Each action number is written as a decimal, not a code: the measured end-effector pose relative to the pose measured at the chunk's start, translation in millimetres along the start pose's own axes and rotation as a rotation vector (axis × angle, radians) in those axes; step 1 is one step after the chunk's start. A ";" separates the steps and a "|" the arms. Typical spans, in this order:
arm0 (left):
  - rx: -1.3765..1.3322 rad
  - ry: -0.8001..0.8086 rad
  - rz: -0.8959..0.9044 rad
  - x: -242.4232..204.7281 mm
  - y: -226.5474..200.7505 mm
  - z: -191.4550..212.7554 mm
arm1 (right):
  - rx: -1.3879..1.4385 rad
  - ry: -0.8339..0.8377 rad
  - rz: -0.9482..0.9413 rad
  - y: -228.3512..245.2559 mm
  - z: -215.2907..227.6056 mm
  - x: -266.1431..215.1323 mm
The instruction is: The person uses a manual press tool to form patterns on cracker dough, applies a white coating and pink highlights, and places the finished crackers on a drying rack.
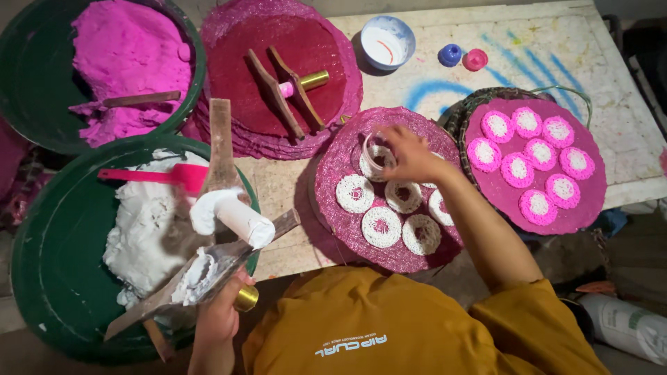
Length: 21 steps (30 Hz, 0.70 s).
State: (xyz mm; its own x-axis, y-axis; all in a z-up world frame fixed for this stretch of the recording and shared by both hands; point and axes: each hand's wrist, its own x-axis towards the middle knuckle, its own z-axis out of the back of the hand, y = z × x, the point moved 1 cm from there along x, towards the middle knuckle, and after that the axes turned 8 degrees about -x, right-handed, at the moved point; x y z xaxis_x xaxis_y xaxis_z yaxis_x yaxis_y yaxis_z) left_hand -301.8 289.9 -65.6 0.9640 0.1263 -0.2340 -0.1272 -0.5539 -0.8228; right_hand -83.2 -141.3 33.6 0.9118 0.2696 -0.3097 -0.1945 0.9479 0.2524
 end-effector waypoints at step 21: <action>0.800 0.329 -0.841 32.0 -36.1 -182.0 | 0.772 -0.077 -0.125 23.6 5.3 -9.4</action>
State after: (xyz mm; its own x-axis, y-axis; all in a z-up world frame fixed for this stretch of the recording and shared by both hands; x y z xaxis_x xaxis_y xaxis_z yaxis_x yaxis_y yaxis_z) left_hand -223.8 164.2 50.8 0.8131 -0.0775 0.5769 0.5729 0.2820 -0.7696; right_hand -94.4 -122.3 47.4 0.9383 0.1294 -0.3208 0.1921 0.5764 0.7943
